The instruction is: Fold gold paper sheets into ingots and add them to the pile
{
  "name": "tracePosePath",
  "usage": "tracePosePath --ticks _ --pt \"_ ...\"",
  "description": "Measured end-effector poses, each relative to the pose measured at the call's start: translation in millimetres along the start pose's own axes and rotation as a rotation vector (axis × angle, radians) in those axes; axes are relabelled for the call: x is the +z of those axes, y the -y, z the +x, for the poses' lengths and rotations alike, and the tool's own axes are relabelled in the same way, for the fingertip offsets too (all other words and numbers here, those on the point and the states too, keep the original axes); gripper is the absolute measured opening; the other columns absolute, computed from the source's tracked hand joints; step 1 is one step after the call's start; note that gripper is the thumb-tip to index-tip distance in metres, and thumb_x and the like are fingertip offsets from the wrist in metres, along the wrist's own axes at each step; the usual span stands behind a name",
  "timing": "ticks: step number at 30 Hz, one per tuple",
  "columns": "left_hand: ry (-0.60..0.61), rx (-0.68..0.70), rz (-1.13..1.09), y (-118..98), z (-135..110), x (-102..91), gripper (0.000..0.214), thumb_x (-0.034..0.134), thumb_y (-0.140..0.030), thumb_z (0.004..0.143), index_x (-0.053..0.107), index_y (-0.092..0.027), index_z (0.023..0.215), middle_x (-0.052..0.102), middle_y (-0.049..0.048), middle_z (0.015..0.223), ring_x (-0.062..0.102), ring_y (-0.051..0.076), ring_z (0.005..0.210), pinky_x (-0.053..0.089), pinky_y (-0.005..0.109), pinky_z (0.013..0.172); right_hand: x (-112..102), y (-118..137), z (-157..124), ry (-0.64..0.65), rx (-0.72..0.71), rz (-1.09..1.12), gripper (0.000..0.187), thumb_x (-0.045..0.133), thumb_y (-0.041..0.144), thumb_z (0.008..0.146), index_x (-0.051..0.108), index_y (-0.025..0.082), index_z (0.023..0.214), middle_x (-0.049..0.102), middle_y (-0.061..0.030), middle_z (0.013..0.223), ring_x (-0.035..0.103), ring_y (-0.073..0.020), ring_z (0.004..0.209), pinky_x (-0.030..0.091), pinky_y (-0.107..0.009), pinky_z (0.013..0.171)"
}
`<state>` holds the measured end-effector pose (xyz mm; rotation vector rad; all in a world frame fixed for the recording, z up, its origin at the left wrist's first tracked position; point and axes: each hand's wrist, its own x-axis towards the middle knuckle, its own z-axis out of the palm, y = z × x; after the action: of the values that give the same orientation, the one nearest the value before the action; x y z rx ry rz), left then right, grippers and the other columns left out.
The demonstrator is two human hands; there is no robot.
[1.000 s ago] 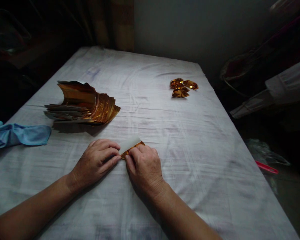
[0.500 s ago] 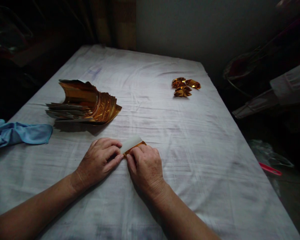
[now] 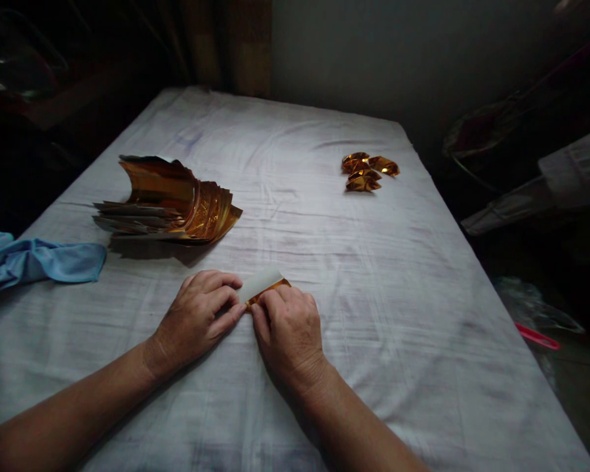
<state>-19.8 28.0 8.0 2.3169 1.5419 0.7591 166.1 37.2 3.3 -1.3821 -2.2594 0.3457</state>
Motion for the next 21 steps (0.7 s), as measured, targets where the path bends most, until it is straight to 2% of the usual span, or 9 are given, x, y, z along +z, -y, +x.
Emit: tracePosePath --ticks 13,21 --pt "0.029 -0.027 0.010 -1.0 1.2 -0.2 0.013 0.061 -0.024 0.091 0.059 -0.020 0.079 0.068 0.0058 0.106 0.058 0.025 0.104 0.041 0.044 0.095 0.7 -0.9 -0.6 -0.010 0.022 0.035 0.011 0.058 0.025 0.093 0.058 0.022 0.082 0.063 -0.0015 0.077 0.057 -0.0198 0.075 0.031 -0.032 0.069" --pt "0.045 -0.044 0.010 0.5 0.1 1.4 0.010 0.061 -0.024 0.092 0.057 -0.021 0.083 0.065 0.0046 0.107 0.056 0.024 0.104 0.038 0.042 0.093 -1.7 -6.6 -0.9 0.039 0.007 0.112 0.010 0.060 0.020 0.092 0.058 0.022 0.082 0.065 -0.0010 0.082 0.059 -0.0196 0.080 0.034 -0.032 0.071"
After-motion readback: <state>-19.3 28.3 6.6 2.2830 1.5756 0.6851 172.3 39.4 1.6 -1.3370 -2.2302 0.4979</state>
